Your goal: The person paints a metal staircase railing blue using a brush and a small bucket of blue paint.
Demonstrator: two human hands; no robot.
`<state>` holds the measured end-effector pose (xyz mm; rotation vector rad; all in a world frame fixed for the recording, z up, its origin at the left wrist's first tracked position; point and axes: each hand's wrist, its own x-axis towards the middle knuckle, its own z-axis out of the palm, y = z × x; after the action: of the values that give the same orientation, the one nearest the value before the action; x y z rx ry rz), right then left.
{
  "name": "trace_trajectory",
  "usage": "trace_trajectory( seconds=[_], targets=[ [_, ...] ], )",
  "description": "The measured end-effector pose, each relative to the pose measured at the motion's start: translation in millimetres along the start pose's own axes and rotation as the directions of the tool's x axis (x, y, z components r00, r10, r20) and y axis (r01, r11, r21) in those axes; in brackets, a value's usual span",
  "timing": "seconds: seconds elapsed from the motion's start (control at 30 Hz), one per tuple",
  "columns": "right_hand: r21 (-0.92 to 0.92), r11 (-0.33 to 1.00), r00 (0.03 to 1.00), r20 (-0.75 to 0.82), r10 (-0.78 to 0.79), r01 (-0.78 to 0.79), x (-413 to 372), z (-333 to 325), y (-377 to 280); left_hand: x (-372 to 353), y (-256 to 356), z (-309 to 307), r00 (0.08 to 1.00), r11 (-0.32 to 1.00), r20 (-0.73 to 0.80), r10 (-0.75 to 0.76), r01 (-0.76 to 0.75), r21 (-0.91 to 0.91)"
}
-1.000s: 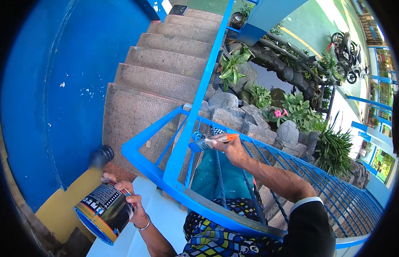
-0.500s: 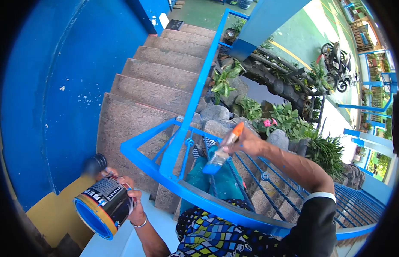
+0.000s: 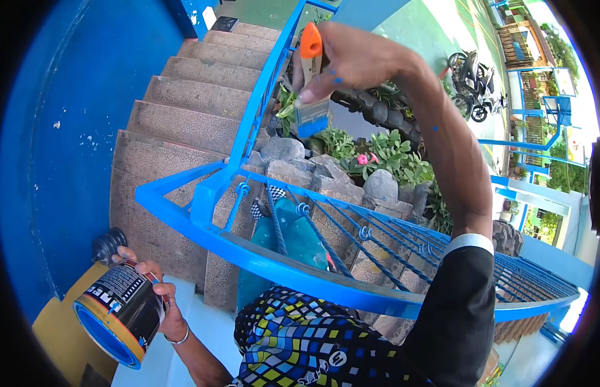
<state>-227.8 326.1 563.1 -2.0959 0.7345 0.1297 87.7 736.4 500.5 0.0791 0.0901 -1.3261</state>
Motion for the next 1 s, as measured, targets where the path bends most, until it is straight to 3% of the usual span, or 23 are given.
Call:
trace_trajectory(
  seconds=[0.1, 0.2, 0.33, 0.37, 0.43, 0.57, 0.67, 0.87, 0.93, 0.97, 1.0],
  targets=[
    [-0.061, 0.998, 0.999, -0.043, -0.019, 0.017, 2, -28, -22, -8, 5, 2, 1.000, 1.000, 0.000, -0.018, 0.018, -0.004],
    [0.019, 0.996, 0.988, -0.124, 0.089, -0.087, -2, -48, -54, -12, 3, 12, 0.999, 0.999, 0.004, -0.052, 0.052, -0.008],
    [0.074, 0.996, 0.946, -0.323, -0.017, 0.043, -14, -39, -64, -16, 4, 21, 0.993, 0.993, 0.046, -0.111, 0.112, -0.027],
    [0.065, 0.996, 0.949, -0.313, -0.033, 0.057, -23, -39, -73, -17, 3, 24, 0.991, 0.992, 0.057, -0.119, 0.121, -0.021],
    [0.272, 0.962, 0.934, -0.347, 0.084, 0.015, -36, -39, -82, -21, 0, 28, 0.989, 0.992, 0.078, -0.125, 0.125, -0.003],
    [0.689, 0.718, 0.853, -0.430, 0.296, 0.098, -77, -18, -112, -28, -6, 42, 0.991, 0.991, -0.025, -0.134, 0.134, 0.011],
    [0.849, 0.474, 0.810, -0.440, 0.388, 0.234, -118, 8, -143, -32, -11, 46, 0.990, 0.985, -0.020, -0.140, 0.142, 0.100],
    [0.844, 0.438, 0.852, -0.450, 0.266, 0.309, -179, 43, -246, -24, -22, 42, 0.975, 0.977, 0.066, -0.212, 0.209, 0.051],
    [0.778, 0.549, 0.823, -0.506, 0.259, 0.306, -189, 54, -284, -23, -26, 43, 0.966, 0.970, 0.089, -0.242, 0.242, 0.013],
    [0.749, 0.558, 0.829, -0.530, 0.181, 0.358, -189, 60, -304, -21, -29, 43, 0.958, 0.963, 0.106, -0.267, 0.270, -0.010],
    [0.652, 0.655, 0.778, -0.609, 0.152, 0.382, -186, 67, -327, -19, -32, 40, 0.953, 0.963, 0.143, -0.266, 0.268, 0.003]
  ],
)
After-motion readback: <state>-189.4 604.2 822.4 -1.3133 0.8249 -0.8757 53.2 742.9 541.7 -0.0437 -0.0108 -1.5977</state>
